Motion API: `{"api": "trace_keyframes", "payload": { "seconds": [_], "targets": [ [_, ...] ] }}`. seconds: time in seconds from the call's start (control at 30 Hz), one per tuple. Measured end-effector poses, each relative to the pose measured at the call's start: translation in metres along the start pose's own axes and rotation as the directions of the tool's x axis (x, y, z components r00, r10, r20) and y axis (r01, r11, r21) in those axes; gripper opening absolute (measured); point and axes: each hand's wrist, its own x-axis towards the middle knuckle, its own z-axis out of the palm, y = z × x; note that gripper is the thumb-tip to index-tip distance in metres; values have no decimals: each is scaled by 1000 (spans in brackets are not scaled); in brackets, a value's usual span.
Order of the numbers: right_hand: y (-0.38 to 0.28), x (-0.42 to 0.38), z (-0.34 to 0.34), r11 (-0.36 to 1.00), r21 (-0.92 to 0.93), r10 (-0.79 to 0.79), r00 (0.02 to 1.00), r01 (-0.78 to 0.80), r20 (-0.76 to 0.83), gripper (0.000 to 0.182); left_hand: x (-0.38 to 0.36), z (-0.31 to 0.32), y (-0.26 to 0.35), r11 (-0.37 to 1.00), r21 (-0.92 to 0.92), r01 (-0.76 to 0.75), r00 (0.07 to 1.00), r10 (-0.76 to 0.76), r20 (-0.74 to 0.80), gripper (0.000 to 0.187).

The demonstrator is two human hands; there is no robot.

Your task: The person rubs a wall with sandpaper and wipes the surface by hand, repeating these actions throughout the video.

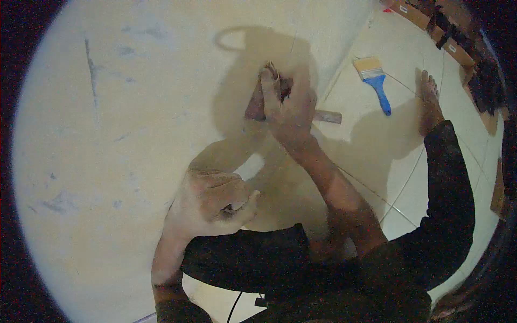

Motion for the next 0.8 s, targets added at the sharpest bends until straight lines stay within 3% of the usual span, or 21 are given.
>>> {"api": "trace_keyframes", "payload": {
  "seconds": [0.1, 0.2, 0.3, 0.4, 0.53, 0.63, 0.73, 0.8],
  "targets": [
    [18, -46, 10, 999, -39, 24, 997, -21, 75, 32, 3, -5, 1, 999, 0, -33, 999, 33, -31, 34],
    [31, -68, 14, 953, -65, -289, 953, 296, 95, 41, 2, -4, 1, 999, 21, -43, 998, 44, -54, 36],
    [25, -29, 10, 976, -189, -117, 992, 106, -46, 34, -1, -1, -4, 999, 16, -31, 998, 31, -46, 38],
    [15, -19, 8, 1000, -8, -23, 1000, 23, -16, 31, 3, -6, -4, 998, 37, -48, 996, 51, -76, 40],
    [26, -74, 19, 988, 31, -152, 986, 150, 67, 39, 5, -8, -1, 998, 49, -44, 995, 49, -90, 40],
    [-3, -35, 10, 990, 21, 138, 990, -139, 39, 37, 2, -5, -4, 998, 14, -69, 994, 70, -87, 39],
    [-18, 2, 3, 999, 5, 52, 998, -52, -22, 38, 5, -10, -3, 996, 77, -54, 995, 60, -81, 38],
    [5, -32, 12, 999, -16, -33, 999, 33, 0, 41, 8, -12, 2, 995, 81, -49, 994, 57, -97, 38]
  ]
}}
